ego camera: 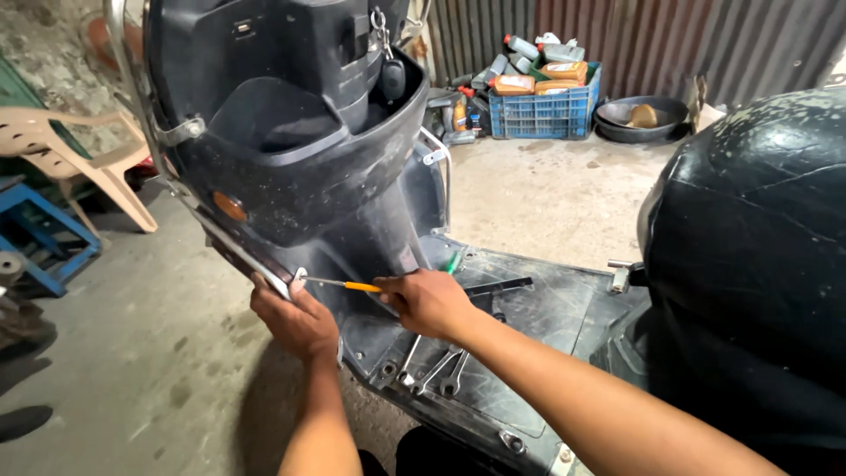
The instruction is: The person repairs a scooter, using a screwdriver and wrenches to loosen and tighten screws on the front inner panel and footboard area. They work around the handlebar and mirror area, reposition fasteners, and secure the plastic body panels back in place.
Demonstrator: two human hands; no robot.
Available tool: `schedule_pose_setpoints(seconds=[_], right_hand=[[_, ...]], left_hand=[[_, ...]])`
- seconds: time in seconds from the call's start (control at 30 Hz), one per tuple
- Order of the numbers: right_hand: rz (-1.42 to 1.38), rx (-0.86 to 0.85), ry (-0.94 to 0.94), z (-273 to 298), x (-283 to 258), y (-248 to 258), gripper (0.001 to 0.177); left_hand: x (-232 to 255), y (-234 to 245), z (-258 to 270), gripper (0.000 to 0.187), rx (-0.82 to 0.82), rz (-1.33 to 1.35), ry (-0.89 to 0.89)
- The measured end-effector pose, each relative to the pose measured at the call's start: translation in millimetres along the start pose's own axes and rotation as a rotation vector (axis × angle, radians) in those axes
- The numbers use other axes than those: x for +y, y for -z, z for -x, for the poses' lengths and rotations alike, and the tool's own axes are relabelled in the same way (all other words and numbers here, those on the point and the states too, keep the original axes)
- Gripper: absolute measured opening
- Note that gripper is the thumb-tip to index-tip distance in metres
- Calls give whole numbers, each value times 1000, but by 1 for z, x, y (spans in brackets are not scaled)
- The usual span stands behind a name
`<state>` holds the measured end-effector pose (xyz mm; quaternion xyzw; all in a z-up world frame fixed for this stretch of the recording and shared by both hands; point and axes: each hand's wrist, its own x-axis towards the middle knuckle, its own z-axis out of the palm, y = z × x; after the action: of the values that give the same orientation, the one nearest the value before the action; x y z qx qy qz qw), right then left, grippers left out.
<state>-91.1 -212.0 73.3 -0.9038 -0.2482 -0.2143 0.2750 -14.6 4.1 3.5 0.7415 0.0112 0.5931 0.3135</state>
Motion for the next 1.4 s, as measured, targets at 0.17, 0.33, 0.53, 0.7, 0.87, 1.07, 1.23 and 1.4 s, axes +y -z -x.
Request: schedule_pose_setpoints(seconds=[0.17, 0.33, 0.53, 0.7, 0.87, 1.07, 1.23, 1.4], right_hand=[[-34, 12, -13, 3, 1, -2, 33], [-14, 13, -17, 3, 5, -4, 35], [89, -28, -29, 1, -3, 2, 36], [466, -27, 148, -12, -18, 4, 42], [598, -141, 258, -30, -63, 28, 30], [452, 198, 388, -48, -80, 34, 22], [842, -47, 716, -40, -80, 68, 19], [237, -91, 131, -60, -52, 44, 14]], left_hand=[[0, 3, 1, 61, 2, -4, 11], [5, 3, 0, 61, -19, -15, 48], [8, 8, -3, 64, -67, -29, 78], [-10, 0, -2, 66, -16, -42, 10], [-16, 3, -8, 71, -37, 6, -5], [-17, 6, -11, 71, -43, -29, -15], [-10, 12, -14, 69, -82, -28, 23], [-15, 8, -14, 66, -74, -15, -25]])
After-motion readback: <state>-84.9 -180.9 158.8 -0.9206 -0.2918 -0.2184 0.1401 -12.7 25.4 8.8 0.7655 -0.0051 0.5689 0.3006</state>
